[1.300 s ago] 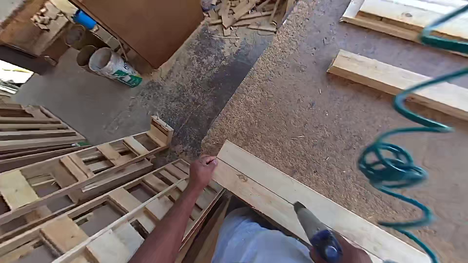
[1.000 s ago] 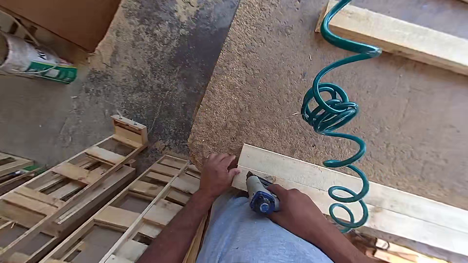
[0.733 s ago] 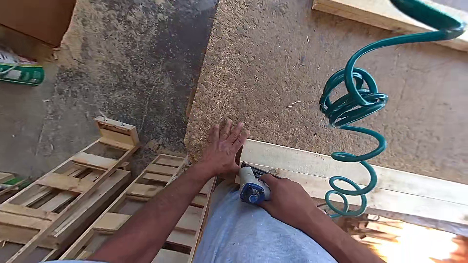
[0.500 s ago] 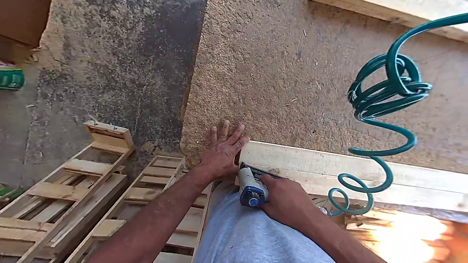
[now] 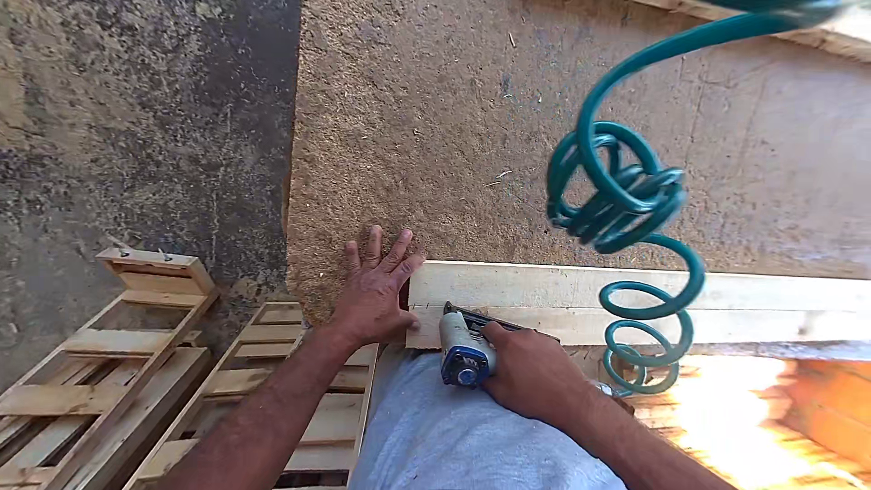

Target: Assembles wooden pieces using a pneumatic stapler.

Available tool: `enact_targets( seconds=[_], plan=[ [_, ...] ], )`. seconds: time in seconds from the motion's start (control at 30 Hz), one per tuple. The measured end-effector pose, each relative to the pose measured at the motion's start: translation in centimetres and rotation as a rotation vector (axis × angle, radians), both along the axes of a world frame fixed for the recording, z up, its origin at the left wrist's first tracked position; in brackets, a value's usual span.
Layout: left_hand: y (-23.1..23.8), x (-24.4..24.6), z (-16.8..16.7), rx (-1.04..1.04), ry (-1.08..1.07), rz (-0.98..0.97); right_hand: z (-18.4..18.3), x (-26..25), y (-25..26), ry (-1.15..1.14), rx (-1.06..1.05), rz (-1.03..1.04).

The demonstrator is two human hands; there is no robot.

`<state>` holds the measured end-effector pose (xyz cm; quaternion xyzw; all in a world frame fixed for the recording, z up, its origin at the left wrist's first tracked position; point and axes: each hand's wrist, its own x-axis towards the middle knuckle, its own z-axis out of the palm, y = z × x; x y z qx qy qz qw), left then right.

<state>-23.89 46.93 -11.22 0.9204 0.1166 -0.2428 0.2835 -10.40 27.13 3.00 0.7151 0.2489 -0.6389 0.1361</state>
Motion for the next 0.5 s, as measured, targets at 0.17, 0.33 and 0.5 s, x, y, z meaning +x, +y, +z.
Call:
enact_targets(
  seconds=[0.17,0.33,0.5],
  plan=[
    [-0.2,0.0,-0.1,0.026,-0.022,0.011,0.3,1.5,-2.9,-0.020,-0.014,-0.020],
    [-0.5,0.1,0.2,0.077,-0.013,0.010,0.3,3.3,-7.1,-0.034,0.003,-0.042],
    [-3.6,1.0,3.2,0.241,0.057,0.036,0.4,6.1,-11.2,-0.001,-0.019,-0.052]
  ],
)
